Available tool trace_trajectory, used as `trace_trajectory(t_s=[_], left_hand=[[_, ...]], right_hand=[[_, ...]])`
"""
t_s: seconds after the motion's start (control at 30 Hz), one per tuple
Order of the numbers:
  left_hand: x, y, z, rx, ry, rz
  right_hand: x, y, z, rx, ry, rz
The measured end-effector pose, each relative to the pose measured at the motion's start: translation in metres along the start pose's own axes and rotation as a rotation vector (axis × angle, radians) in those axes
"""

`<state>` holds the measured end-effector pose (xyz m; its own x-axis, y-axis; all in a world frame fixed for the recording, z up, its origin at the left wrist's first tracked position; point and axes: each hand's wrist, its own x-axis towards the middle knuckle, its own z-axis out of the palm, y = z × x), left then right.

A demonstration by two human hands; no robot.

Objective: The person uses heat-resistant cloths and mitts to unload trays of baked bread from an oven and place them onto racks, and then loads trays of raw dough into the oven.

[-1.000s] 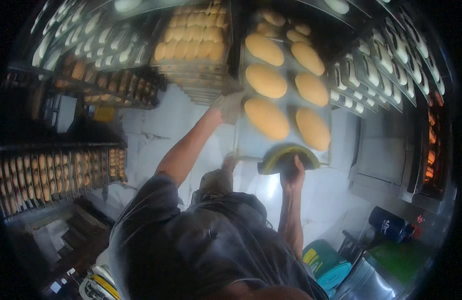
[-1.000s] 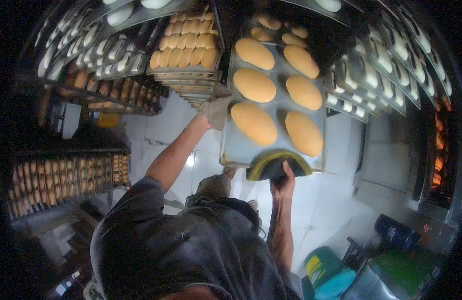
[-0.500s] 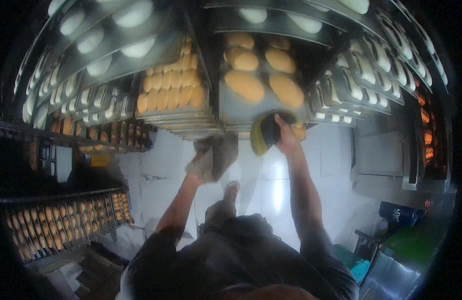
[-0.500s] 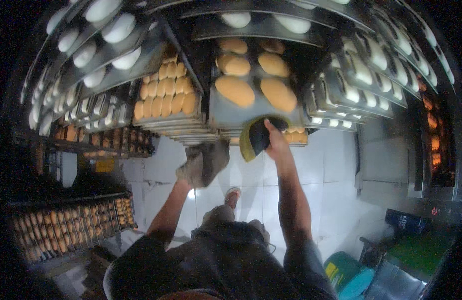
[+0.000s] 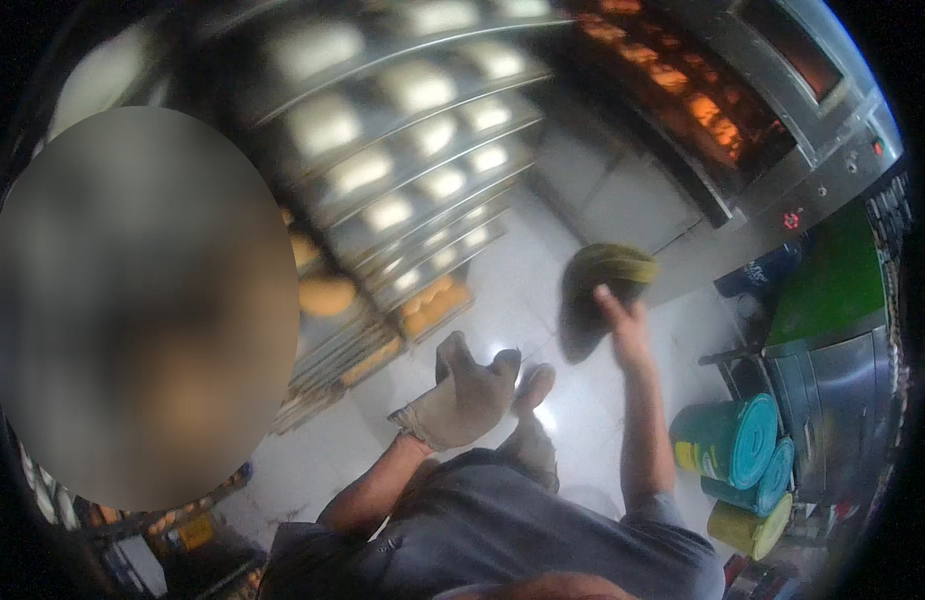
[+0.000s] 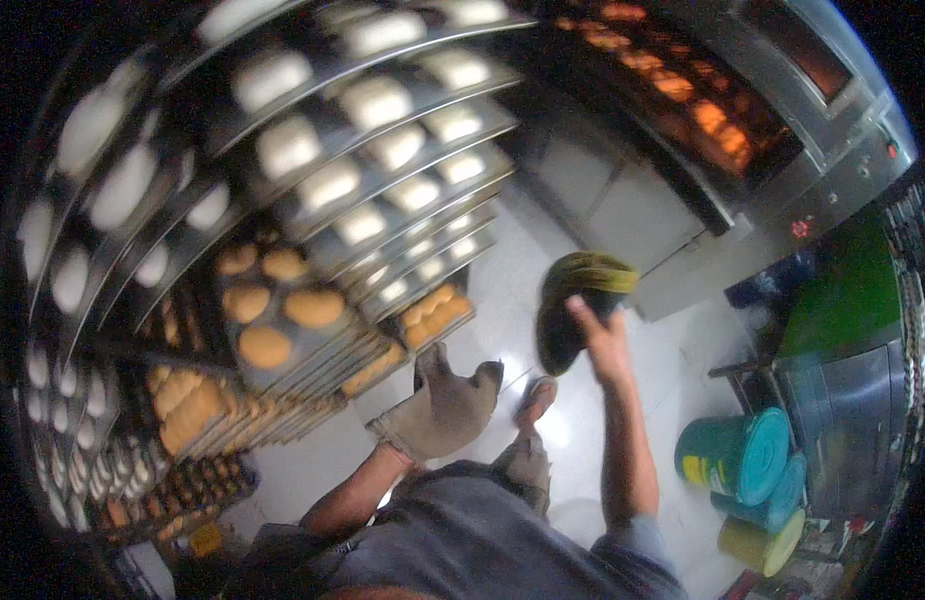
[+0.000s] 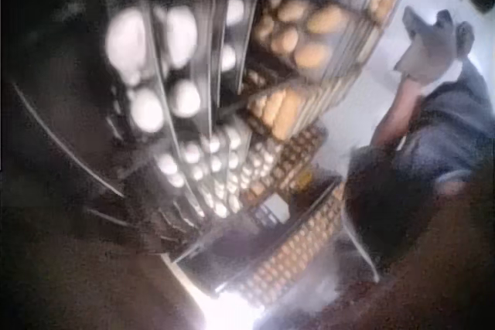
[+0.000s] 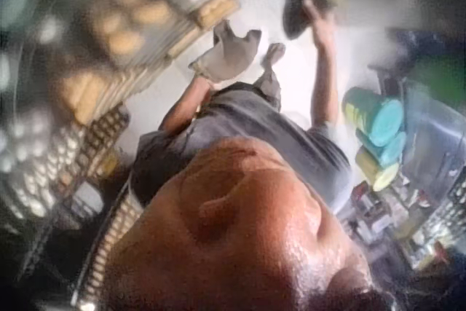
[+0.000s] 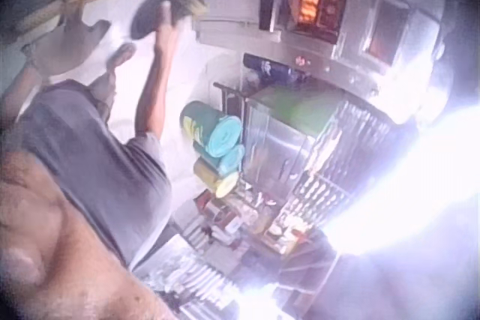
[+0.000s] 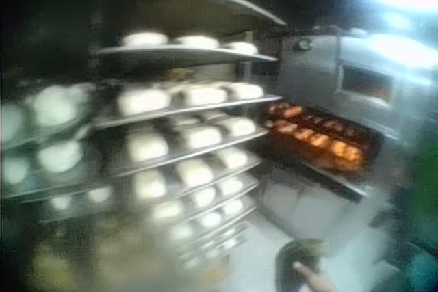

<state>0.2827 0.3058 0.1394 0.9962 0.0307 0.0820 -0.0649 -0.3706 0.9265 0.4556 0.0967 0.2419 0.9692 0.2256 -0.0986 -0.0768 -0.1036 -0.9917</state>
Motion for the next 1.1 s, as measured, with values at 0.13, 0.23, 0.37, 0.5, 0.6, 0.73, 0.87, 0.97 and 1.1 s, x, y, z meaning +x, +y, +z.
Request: trace_trajectory(t_s=[0.13, 0.23, 0.37, 0.5, 0.6, 0.73, 0.87, 0.97, 1.1], left_hand=[[0.131, 0.037, 0.065, -0.188, -0.079, 0.059], [0.215, 0.062, 0.1, -0.329, -0.108, 0.033], [0.343, 0.094, 0.112, -0.613, -0.033, -0.028], [0.488, 0.115, 0.083, -0.94, 0.111, -0.069], [0.607, 0.117, 0.036, -1.161, 0.25, -0.067], [0.787, 0.106, -0.018, -1.338, 0.359, -0.061], [1.002, 0.045, -0.071, -1.248, 0.333, -0.068], [1.129, 0.005, -0.057, -1.228, 0.431, -0.006], [1.231, -0.029, -0.041, 0.114, 0.572, 0.455]], right_hand=[[0.109, -0.047, -0.141, -0.156, 0.326, -0.331], [0.204, -0.065, -0.231, -0.574, 0.366, -0.45], [0.311, -0.069, -0.286, -1.009, 0.205, -0.412], [0.339, -0.05, -0.27, -1.147, 0.123, -0.339], [0.344, -0.051, -0.259, -1.085, 0.156, -0.325], [0.35, -0.073, -0.249, -1.04, 0.197, -0.117], [0.372, -0.071, -0.243, -0.889, 0.265, 0.031], [0.38, -0.072, -0.232, -0.786, 0.432, 0.254], [0.39, -0.067, -0.221, -0.826, 0.585, 0.307]])
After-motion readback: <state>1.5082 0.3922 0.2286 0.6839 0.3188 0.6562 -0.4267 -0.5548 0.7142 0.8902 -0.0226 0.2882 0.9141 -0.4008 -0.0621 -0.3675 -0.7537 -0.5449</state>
